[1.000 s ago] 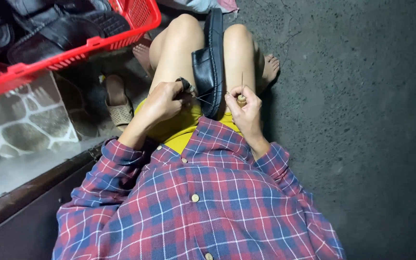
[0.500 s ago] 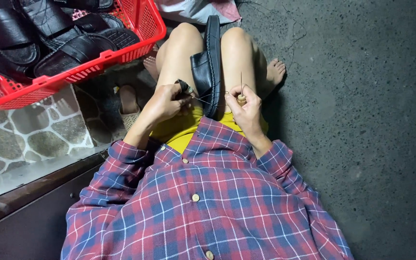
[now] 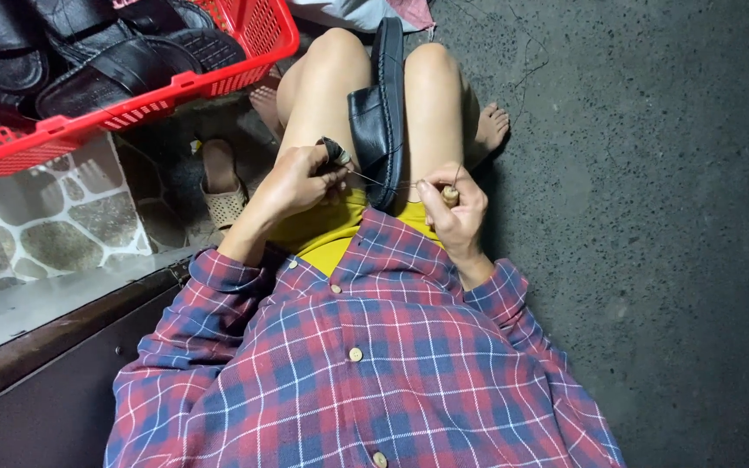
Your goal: Manually stitching the sole of a black sandal using a needle and thread in a repair shop environment.
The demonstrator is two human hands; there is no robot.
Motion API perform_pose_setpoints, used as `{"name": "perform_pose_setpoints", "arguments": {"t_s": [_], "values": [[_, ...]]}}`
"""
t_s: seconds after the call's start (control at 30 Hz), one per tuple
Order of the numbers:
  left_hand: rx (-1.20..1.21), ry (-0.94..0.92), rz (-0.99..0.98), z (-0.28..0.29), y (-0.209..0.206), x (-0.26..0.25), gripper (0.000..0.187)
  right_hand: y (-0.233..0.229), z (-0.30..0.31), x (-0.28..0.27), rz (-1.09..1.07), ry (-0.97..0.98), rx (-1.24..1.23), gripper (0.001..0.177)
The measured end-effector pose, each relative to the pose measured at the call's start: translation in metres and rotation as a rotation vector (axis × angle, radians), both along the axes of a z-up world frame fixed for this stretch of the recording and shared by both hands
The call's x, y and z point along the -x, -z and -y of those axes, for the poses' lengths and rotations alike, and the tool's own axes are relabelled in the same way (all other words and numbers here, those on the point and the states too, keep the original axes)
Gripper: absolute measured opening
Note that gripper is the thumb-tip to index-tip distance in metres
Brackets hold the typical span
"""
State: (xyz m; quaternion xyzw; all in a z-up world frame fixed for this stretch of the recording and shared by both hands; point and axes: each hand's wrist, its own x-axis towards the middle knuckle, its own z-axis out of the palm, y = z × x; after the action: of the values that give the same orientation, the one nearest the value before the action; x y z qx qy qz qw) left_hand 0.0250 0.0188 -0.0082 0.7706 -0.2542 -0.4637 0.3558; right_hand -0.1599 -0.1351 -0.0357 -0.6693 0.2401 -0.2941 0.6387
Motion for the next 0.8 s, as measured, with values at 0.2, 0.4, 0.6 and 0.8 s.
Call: {"name": "perform_pose_setpoints", "arguments": {"t_s": [0.2, 0.4, 0.6, 0.8], "values": [[0.013, 0.021, -0.006, -0.002, 0.003, 0.0, 0.007, -0.005, -0.004, 0.011, 0.134, -0.099, 0.431, 0.007], [-0.038, 0.143, 0.219, -0.012, 0.022, 0.001, 0.013, -0.012, 0.013, 0.04, 0.081, -0.213, 0.482, 0.011], [0.034, 0.144, 0.246, -0.009, -0.028, 0.01, 0.027, -0.032, 0.039, 0.058, -0.262, -0.254, 0.73, 0.013], [-0.091, 0.222, 0.32, -0.035, -0.035, -0.004, 0.027, -0.021, 0.026, 0.041, -0.391, -0.305, 1.077, 0.018]]}}
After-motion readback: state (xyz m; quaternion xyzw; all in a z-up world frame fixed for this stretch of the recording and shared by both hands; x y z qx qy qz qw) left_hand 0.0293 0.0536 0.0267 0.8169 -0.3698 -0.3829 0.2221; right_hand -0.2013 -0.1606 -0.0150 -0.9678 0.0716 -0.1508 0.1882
